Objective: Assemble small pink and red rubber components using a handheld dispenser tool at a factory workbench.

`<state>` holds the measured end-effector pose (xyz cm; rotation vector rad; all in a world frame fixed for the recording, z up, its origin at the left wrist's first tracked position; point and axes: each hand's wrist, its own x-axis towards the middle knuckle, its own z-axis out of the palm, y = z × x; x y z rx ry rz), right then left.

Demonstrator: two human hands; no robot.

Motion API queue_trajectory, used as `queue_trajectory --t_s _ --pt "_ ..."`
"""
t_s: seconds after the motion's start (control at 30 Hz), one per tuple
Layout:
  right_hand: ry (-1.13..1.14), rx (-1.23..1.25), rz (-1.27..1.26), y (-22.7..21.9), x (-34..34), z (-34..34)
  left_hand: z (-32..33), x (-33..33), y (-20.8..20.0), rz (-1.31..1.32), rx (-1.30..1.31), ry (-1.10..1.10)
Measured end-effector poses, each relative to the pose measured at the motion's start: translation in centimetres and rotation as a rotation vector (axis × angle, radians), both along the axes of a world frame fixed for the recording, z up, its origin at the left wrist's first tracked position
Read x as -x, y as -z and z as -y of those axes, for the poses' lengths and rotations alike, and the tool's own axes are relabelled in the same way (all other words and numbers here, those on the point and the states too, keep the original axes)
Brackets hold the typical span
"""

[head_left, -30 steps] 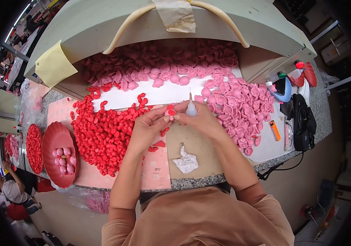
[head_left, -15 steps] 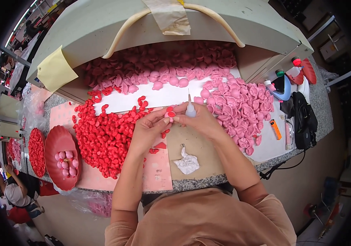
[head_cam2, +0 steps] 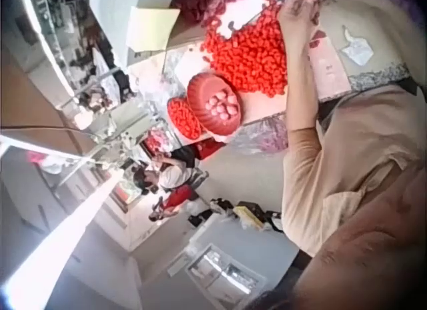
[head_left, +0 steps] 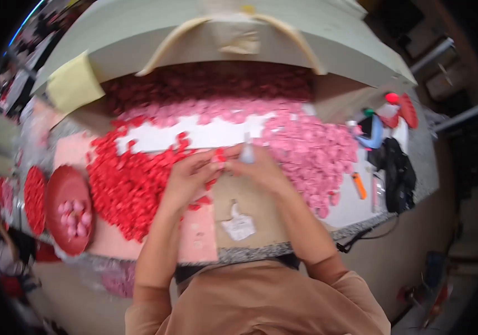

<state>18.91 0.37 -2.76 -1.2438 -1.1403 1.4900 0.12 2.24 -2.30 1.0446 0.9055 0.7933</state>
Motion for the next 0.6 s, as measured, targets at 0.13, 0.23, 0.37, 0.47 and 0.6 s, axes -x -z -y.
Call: queue_trajectory --t_s 0.13,0.23,0.37,0.47,0.6 --pt "0.007 0.024 -0.018 -0.5 0.1 0.1 -0.2 0.0 -0.3 0.036 0.074 0.01" --pt "0.026 0.052 -0.055 -0.4 0.0 0.3 0.3 -0.4 0.0 0.067 0.075 -0.03" --pt "0.03 0.045 -0.077 -0.2 -0.1 0.2 -0.1 -0.5 0.8 0.157 0.068 0.007" --pt "0.009 0.05 -0.081 -0.2 -0.3 0.1 0.0 -0.4 0.0 0.144 0.067 0.014" --pt "-0.005 0.046 -0.073 0.2 -0.4 -0.1 -0.1 -0.4 0.2 0.136 0.075 0.007"
